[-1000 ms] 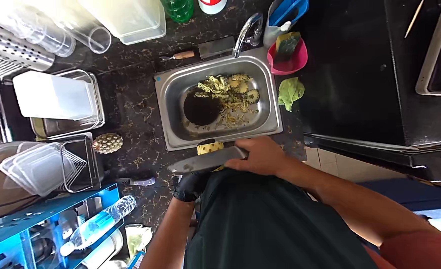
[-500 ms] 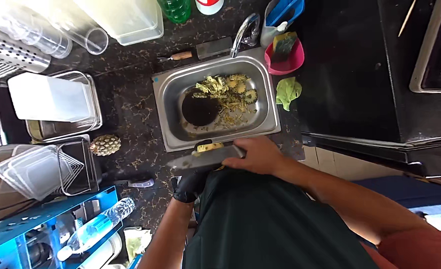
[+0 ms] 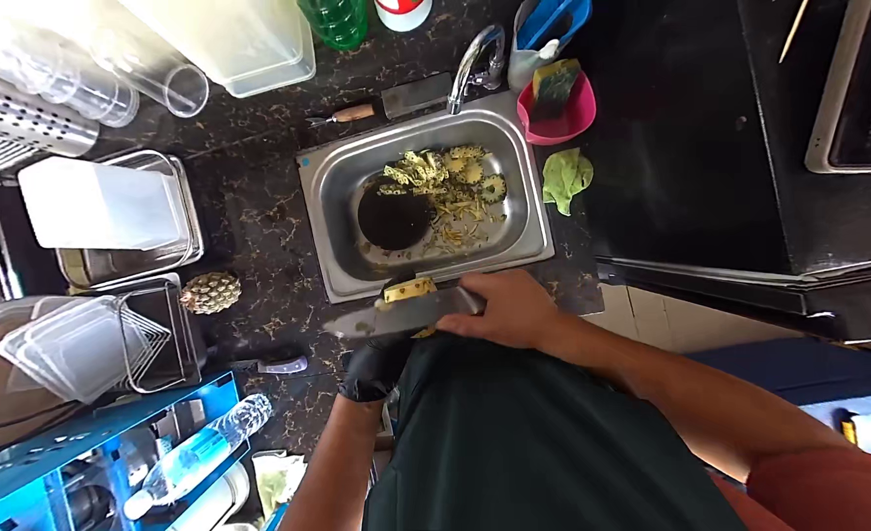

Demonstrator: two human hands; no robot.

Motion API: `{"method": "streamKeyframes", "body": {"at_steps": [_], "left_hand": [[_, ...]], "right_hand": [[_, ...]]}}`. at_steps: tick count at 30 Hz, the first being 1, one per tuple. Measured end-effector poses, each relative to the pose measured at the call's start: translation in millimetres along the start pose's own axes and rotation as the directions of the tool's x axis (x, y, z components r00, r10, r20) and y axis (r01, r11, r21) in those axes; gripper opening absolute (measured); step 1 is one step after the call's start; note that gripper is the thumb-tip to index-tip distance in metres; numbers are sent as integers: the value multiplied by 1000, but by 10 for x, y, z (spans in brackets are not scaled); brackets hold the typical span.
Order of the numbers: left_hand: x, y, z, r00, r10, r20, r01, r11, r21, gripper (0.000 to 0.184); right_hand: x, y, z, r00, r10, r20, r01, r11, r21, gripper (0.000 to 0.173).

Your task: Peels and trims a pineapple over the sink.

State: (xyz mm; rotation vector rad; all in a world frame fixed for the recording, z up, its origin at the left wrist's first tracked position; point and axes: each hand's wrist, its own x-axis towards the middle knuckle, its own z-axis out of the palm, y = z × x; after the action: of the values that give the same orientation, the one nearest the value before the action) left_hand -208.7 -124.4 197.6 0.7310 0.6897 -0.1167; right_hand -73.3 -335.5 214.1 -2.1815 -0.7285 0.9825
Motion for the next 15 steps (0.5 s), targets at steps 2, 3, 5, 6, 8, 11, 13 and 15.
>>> {"method": "streamKeyframes", "body": {"at_steps": [2, 3, 5, 6, 8, 11, 13, 15], "left_hand": [[-61, -71, 1, 995, 45, -86, -40, 998, 55, 19], [-72, -95, 2, 994, 45, -98, -37, 996, 77, 21], [-62, -120, 26, 996, 22, -84, -15, 997, 82, 19], [-50, -111, 60, 997, 2, -72, 3, 997, 74, 18], [-48, -65, 141, 996, -34, -80, 39, 997, 62, 22], [-72, -82, 140, 993, -44, -107, 48, 998, 33, 21], [-57, -62, 170, 995, -41, -91, 45, 998, 52, 20], [-19, -7, 190, 999, -10, -37, 15, 992, 129, 34]], "right_hand": [[-5, -85, 29, 998, -66, -10, 65, 995, -79, 81], [-3, -91, 33, 997, -76, -3, 75, 992, -105, 82], [22, -12, 55, 997, -80, -15, 76, 985, -153, 82], [41, 57, 69, 996, -82, -35, 75, 984, -164, 82], [64, 128, 57, 999, -49, -15, 46, 987, -155, 83], [38, 63, 66, 998, -54, 11, 55, 990, -126, 82], [72, 100, 88, 996, -80, -26, 77, 992, -102, 78], [158, 323, 89, 996, -58, -60, 54, 995, -80, 73]]}}
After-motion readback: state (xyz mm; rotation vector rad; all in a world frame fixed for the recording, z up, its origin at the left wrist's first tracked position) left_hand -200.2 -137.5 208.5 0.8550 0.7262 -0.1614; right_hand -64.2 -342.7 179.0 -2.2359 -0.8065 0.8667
